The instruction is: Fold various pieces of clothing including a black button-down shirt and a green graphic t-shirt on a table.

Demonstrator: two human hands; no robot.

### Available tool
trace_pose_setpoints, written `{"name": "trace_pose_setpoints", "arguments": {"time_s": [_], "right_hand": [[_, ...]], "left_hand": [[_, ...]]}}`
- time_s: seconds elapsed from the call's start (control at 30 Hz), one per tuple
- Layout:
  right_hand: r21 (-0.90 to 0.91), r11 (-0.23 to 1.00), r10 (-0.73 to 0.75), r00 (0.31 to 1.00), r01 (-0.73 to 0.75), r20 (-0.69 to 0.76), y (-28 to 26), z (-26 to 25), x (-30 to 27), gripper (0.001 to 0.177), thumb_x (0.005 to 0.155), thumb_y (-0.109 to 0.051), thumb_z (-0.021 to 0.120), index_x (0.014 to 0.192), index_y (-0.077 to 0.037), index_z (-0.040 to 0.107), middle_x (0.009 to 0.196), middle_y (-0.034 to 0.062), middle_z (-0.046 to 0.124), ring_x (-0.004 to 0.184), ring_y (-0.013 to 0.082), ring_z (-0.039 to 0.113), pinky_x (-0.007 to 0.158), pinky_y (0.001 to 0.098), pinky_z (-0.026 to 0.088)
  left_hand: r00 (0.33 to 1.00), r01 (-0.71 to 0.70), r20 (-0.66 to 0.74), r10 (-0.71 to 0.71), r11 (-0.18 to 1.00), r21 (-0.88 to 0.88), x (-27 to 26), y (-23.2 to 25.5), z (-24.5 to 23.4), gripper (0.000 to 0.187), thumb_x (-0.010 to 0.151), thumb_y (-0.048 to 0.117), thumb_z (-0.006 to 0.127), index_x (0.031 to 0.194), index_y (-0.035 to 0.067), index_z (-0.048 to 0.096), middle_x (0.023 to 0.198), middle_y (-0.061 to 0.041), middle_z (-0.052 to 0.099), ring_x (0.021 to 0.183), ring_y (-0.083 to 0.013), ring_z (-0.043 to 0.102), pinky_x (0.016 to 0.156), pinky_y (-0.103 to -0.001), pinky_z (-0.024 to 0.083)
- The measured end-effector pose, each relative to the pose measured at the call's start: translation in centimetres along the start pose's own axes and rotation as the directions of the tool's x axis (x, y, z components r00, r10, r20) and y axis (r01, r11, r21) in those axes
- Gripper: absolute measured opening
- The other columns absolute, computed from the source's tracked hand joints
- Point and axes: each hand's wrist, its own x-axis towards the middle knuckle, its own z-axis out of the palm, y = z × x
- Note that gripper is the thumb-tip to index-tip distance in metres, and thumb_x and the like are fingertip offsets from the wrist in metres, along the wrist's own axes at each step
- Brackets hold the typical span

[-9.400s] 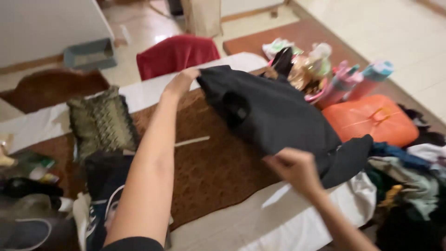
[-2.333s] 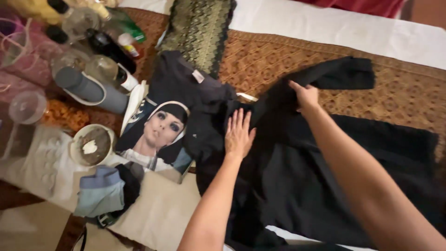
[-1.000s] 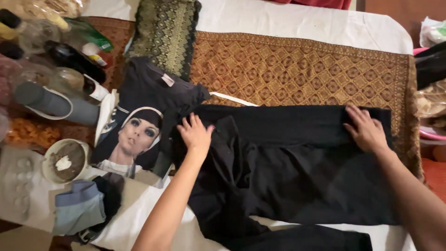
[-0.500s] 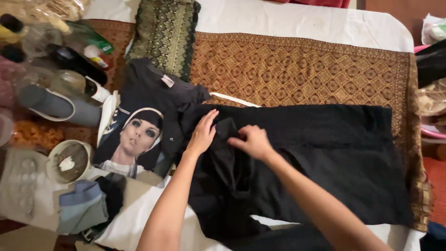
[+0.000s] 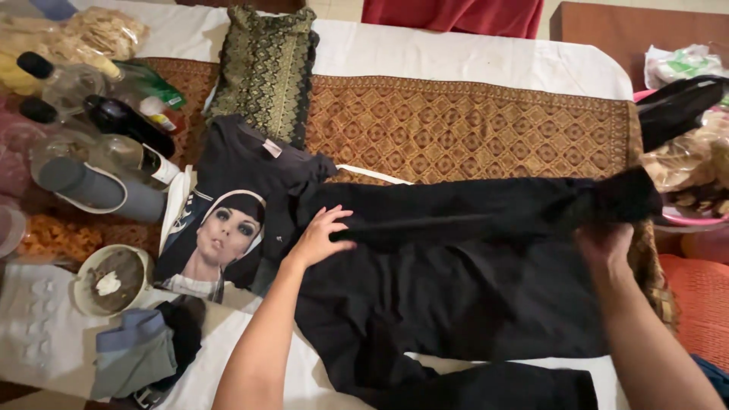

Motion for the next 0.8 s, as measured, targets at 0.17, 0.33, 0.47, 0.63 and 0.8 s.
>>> {"name": "trace_pose_setpoints", "arguments": {"time_s": [0.17,0.33,0.47,0.63,0.8], "right_hand": [[-0.179,0.982,0.039,0.997,-0.050,-0.067,-1.7,-5.1,0.3,0.029,0.110,-0.037,0.062,0.126,-0.016,0.073,0.116,0.0027,0.076,0.100,0.0220,0.070,0.083,0.0354,0.056],[-0.271,0.957,-0.062,0.986,0.102,0.152,-2.7,-8.9,2.1,0.027,0.117,-0.031,0.068,0.099,-0.013,0.061,0.094,0.0023,0.065,0.093,0.0175,0.063,0.084,0.0302,0.054],[-0.518,0.855,0.060,0.997,-0.028,0.046,-4.4,-2.6,-2.9,0.007,0.110,-0.019,0.062,0.110,-0.012,0.063,0.097,-0.0002,0.064,0.090,0.0149,0.061,0.081,0.0306,0.052],[-0.559,0.774,0.203,0.952,-0.298,-0.227,-5.6,0.7,-5.8,0.046,0.069,0.011,0.050,0.107,-0.009,0.068,0.103,-0.0011,0.075,0.097,0.0155,0.071,0.091,0.0334,0.056],[-0.468,0.767,0.179,0.848,-0.438,-0.499,-3.8,-11.8,0.9,0.020,0.091,-0.016,0.069,0.104,-0.001,0.063,0.098,0.0158,0.064,0.090,0.0309,0.067,0.089,0.0478,0.061]], "left_hand": [[0.996,0.090,0.038,-0.086,0.988,-0.123,0.7,-4.6,1.6,0.023,0.088,0.029,0.078,0.098,0.009,0.078,0.131,-0.004,0.072,0.138,-0.0279,0.056,0.119,-0.046,0.036],[0.966,0.212,0.161,-0.200,0.975,-0.061,3.2,1.4,-2.8,0.028,0.090,0.030,0.077,0.110,0.010,0.073,0.116,-0.006,0.071,0.118,-0.0275,0.063,0.106,-0.037,0.047],[0.988,0.048,0.150,-0.042,0.998,-0.036,3.4,1.3,-2.7,0.039,0.074,0.020,0.079,0.111,0.009,0.069,0.113,-0.006,0.072,0.112,-0.0287,0.064,0.100,-0.040,0.047],[0.993,0.048,0.115,-0.040,0.996,-0.071,3.8,-2.6,-1.0,0.017,0.085,0.023,0.077,0.094,0.008,0.075,0.099,-0.006,0.076,0.100,-0.0254,0.071,0.091,-0.037,0.054],[0.908,0.387,0.238,-0.345,0.908,-0.159,5.7,-5.5,0.4,0.029,0.097,0.030,0.061,0.098,0.003,0.071,0.089,-0.014,0.076,0.088,-0.0285,0.074,0.081,-0.040,0.055]]}}
